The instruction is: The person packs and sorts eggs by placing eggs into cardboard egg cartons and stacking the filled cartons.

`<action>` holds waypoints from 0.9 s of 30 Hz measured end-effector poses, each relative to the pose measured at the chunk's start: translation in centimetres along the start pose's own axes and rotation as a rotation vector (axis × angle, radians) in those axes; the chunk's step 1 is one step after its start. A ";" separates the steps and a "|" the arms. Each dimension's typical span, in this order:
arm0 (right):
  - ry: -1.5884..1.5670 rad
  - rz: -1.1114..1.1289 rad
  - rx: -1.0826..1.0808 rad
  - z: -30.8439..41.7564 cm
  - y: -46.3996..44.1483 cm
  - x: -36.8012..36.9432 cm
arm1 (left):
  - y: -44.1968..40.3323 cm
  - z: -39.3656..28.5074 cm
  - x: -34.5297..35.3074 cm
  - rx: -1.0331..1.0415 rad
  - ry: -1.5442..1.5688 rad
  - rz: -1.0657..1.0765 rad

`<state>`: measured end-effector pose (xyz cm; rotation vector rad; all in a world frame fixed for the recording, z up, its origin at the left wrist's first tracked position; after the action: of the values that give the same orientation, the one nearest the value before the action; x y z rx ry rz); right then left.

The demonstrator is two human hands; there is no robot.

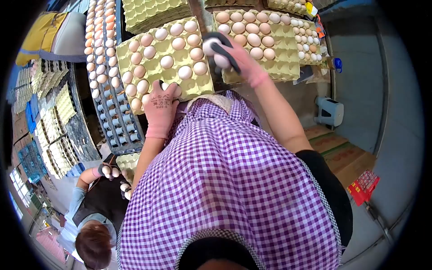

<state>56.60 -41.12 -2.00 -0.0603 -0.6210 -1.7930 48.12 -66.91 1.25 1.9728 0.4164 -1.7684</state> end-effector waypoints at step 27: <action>0.700 -0.717 0.032 -4.7 12.1 -13.4 | -12.3 -13.8 1.3 0.361 0.317 0.037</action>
<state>73.20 -33.60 -6.15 0.8746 -0.1522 -2.2892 53.80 -49.36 -0.71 2.5104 0.1629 -1.5951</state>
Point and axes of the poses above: each hand's wrist, its own y-axis away from the middle knuckle, its own x-axis out of the palm, z = x × y, the point moved 1 cm from there along -y, towards the middle knuckle, and after that the axes turned 12 degrees about x, right-handed, at the moved point
